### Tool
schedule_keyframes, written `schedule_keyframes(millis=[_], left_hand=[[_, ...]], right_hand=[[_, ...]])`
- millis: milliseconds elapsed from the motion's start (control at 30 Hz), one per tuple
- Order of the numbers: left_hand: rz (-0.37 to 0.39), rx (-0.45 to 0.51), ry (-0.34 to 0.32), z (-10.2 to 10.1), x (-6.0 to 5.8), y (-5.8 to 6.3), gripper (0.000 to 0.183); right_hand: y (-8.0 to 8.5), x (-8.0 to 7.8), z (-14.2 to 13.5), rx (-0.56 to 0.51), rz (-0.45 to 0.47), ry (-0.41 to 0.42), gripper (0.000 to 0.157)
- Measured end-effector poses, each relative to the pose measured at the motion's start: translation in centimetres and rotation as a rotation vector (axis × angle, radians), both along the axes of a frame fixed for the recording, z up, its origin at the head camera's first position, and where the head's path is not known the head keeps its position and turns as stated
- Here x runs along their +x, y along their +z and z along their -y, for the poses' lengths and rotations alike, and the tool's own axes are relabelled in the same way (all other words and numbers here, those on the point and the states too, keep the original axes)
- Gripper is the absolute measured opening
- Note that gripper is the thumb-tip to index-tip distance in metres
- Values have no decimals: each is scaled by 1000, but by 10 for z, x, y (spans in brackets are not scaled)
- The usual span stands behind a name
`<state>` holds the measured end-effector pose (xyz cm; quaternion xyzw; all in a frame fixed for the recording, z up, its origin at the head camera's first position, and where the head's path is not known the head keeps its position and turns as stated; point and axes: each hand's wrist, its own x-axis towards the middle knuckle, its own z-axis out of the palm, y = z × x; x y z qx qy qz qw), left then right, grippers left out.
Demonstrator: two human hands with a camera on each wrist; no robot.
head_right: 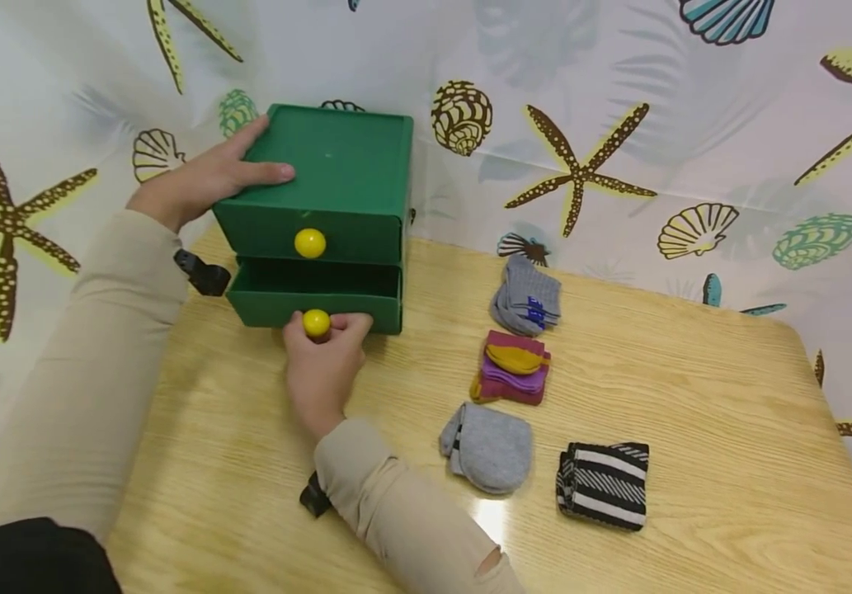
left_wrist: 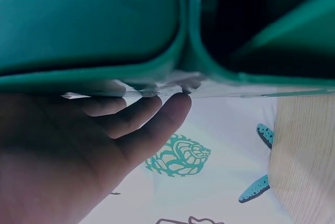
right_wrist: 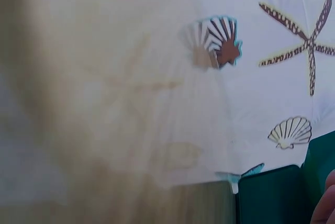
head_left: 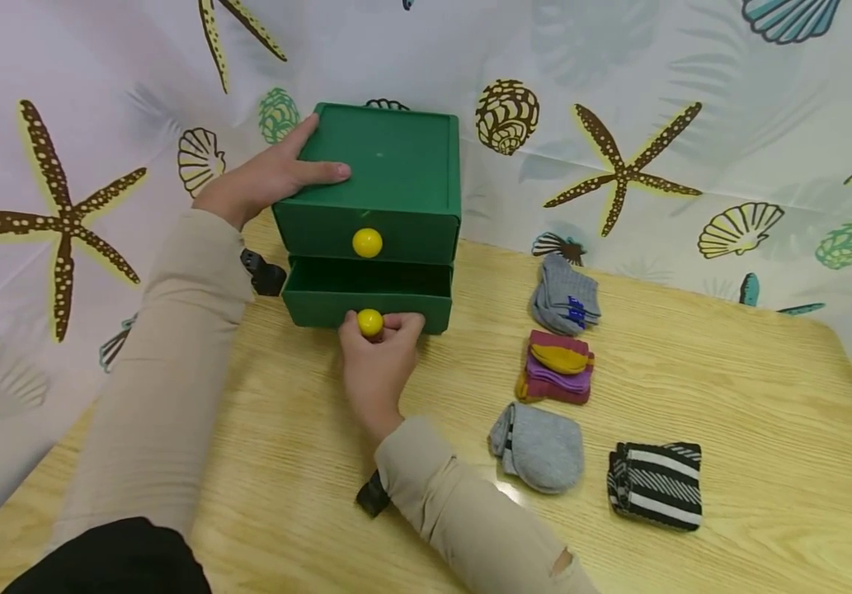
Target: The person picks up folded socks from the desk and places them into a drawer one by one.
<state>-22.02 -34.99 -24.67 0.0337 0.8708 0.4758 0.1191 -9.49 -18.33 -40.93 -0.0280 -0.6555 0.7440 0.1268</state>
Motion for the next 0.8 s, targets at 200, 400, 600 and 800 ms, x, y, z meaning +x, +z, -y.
schedule_keyframes(millis=[200, 400, 600, 800], left_hand=[[3, -14, 1, -1, 1, 1, 102], [-12, -10, 7, -1, 2, 0, 101], [-29, -25, 13, 1, 1, -2, 99], [-29, -23, -2, 0, -1, -4, 99]], right_hand=[[2, 17, -6, -63, 53, 46, 43], [1, 32, -8, -84, 30, 35, 44], [1, 48, -10, -163, 43, 57, 44], [-1, 62, -13, -190, 45, 64, 44]])
